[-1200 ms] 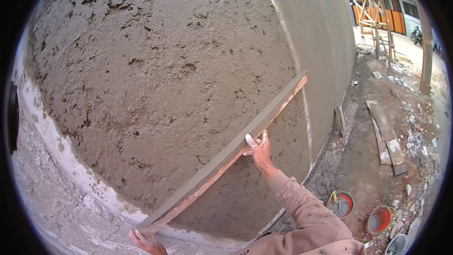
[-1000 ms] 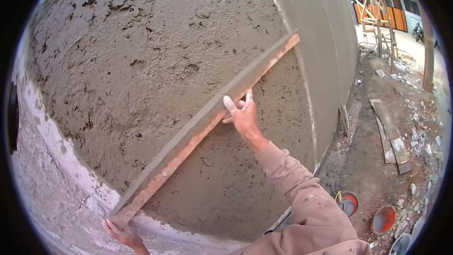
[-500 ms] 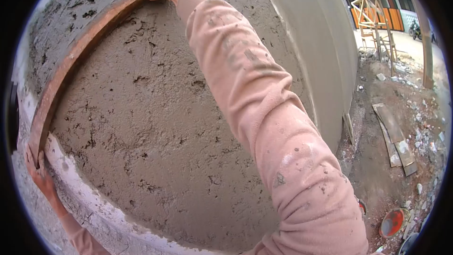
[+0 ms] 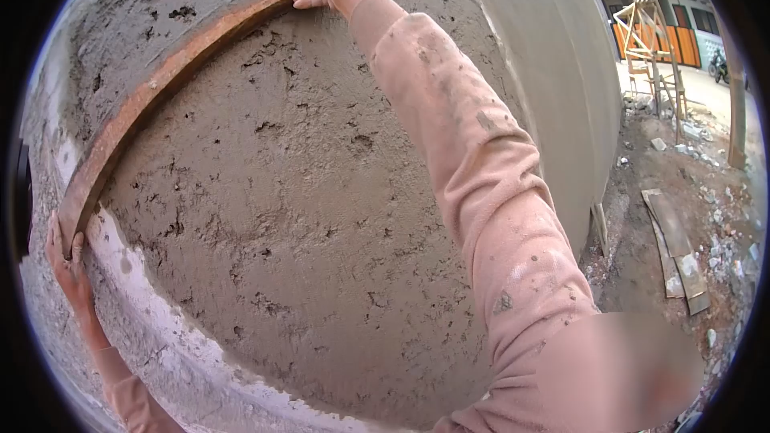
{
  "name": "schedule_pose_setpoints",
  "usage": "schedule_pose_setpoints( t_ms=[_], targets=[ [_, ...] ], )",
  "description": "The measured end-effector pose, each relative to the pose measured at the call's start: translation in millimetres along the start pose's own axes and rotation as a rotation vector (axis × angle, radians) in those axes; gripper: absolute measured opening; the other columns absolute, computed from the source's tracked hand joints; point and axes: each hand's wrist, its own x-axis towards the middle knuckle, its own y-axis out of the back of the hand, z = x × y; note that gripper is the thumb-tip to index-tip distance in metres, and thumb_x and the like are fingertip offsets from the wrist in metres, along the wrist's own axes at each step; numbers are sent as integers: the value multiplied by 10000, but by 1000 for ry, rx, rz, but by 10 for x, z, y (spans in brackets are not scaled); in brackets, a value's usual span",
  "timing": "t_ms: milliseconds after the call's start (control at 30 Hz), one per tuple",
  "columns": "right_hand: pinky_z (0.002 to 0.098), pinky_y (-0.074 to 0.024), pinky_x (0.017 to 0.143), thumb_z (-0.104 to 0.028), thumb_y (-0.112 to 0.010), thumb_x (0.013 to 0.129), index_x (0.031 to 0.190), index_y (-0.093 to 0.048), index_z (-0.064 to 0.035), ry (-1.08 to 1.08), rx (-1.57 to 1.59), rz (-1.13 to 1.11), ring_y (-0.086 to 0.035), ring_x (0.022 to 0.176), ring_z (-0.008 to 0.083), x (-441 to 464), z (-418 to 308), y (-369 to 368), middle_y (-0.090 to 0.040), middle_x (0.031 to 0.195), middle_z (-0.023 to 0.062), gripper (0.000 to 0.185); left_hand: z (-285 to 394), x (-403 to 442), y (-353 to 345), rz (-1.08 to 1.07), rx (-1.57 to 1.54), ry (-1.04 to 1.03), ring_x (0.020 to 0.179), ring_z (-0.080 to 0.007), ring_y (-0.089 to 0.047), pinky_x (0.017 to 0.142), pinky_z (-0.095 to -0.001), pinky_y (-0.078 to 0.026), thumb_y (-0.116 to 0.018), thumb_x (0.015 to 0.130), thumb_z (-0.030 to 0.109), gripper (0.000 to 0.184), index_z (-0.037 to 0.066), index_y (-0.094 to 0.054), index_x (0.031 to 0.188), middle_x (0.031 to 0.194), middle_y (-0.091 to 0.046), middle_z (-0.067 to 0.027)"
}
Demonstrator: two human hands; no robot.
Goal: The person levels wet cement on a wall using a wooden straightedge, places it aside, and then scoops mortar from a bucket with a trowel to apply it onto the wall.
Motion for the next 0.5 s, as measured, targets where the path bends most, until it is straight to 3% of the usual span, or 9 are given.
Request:
schedule_pose_setpoints(
  t_ms=[33, 100, 167, 267, 333, 400, 500],
  targets=[
    [289, -627, 509, -87, -626, 924, 1157, -490, 211, 24, -32, 57, -723, 686, 295, -192, 55, 31, -671, 960, 246, 403, 98, -98, 43, -9, -24, 8, 1372, -287, -383, 1139, -395, -285, -611, 948, 219, 529, 87, -465, 1440, 1458, -457, -126],
    [286, -633, 515, -84, -598, 937, 1164, -501, 184, -93, -43, 77, -726, 743, 302, -538, 119, 153, -675, 948, 222, 365, 242, -287, 115, -27, -66, 28, 1362, -292, -395, 1138, -398, -291, -620, 941, 192, 537, 73, -460, 1439, 1452, -461, -129],
    [348, -637, 667, -132, -594, 949, 1162, -516, 164, -116, -57, 118, -727, 778, 301, -882, 245, 263, -683, 965, 230, 372, 325, -483, 181, -50, -96, 54, 1353, -294, -403, 1135, -396, -294, -622, 938, 178, 543, 55, -454, 1439, 1449, -461, -135],
    [448, -497, 929, -236, -600, 959, 1169, -528, 152, -211, -112, 100, -729, 785, 295, -1309, 476, 454, -692, 1005, 255, 447, 463, -738, 326, -94, -127, 103, 1362, -314, -395, 1130, -402, -312, -646, 902, 157, 578, 53, -454, 1438, 1455, -449, -147],
    [375, -599, 817, -168, -620, 946, 1150, -493, 194, -208, -91, 106, -705, 839, 295, -1692, 513, 461, -637, 1028, 278, 435, 512, -910, 441, -119, -89, 132, 1360, -322, -396, 1134, -410, -317, -664, 880, 141, 597, 55, -458, 1434, 1457, -439, -150],
    [338, -626, 764, -118, -619, 940, 1128, -491, 195, -206, -96, 161, -690, 857, 306, -2032, 572, 423, -599, 1059, 280, 387, 472, -1096, 479, -142, -69, 175, 1356, -324, -401, 1136, -416, -323, -677, 865, 133, 611, 62, -461, 1432, 1458, -432, -153],
    [366, -624, 772, -105, -611, 942, 1082, -493, 209, -146, -31, 153, -691, 842, 314, -2325, 705, 304, -592, 1078, 286, 363, 258, -1281, 496, -92, -55, 165, 1360, -321, -396, 1138, -422, -329, -686, 855, 143, 625, 78, -461, 1435, 1461, -427, -148]
  ],
)
